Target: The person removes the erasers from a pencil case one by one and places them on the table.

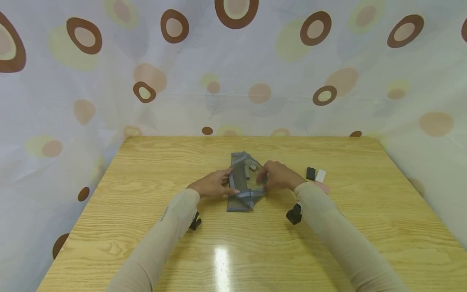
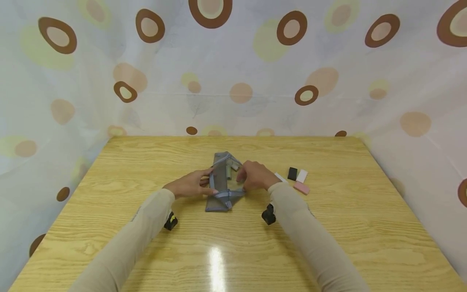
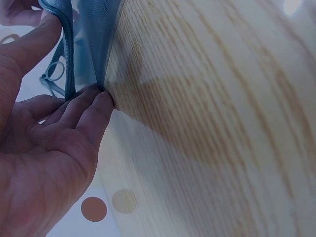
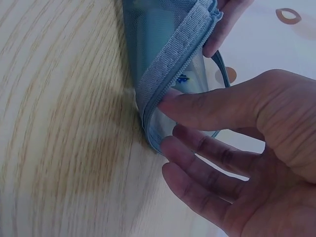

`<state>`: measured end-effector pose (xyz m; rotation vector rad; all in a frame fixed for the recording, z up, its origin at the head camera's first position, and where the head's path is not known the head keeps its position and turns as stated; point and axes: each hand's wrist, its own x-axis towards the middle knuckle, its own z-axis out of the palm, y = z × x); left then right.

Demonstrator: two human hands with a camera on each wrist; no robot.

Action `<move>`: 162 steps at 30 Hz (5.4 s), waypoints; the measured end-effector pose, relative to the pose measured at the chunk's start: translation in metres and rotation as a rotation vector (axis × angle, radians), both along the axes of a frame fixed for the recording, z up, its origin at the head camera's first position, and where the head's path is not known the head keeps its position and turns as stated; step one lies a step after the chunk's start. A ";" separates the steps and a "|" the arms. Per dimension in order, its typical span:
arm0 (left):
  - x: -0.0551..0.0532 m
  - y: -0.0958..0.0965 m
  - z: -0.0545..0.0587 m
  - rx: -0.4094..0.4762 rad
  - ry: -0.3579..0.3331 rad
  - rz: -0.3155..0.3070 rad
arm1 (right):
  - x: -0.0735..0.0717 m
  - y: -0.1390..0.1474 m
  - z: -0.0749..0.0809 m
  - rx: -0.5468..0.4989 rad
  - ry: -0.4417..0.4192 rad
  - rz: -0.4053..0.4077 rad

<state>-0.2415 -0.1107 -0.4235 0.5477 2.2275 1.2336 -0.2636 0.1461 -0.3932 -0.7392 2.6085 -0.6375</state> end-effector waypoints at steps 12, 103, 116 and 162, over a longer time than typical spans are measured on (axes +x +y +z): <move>0.000 -0.001 -0.001 -0.010 0.002 0.005 | 0.002 -0.001 0.000 -0.002 -0.004 -0.013; 0.003 -0.001 0.002 -0.027 0.008 0.010 | 0.001 -0.005 -0.001 0.044 0.004 0.042; 0.003 -0.001 0.002 -0.032 0.003 0.015 | 0.002 -0.005 -0.001 0.023 0.024 0.053; 0.001 0.000 0.000 -0.018 0.007 0.018 | 0.001 -0.006 -0.011 -0.014 0.091 0.136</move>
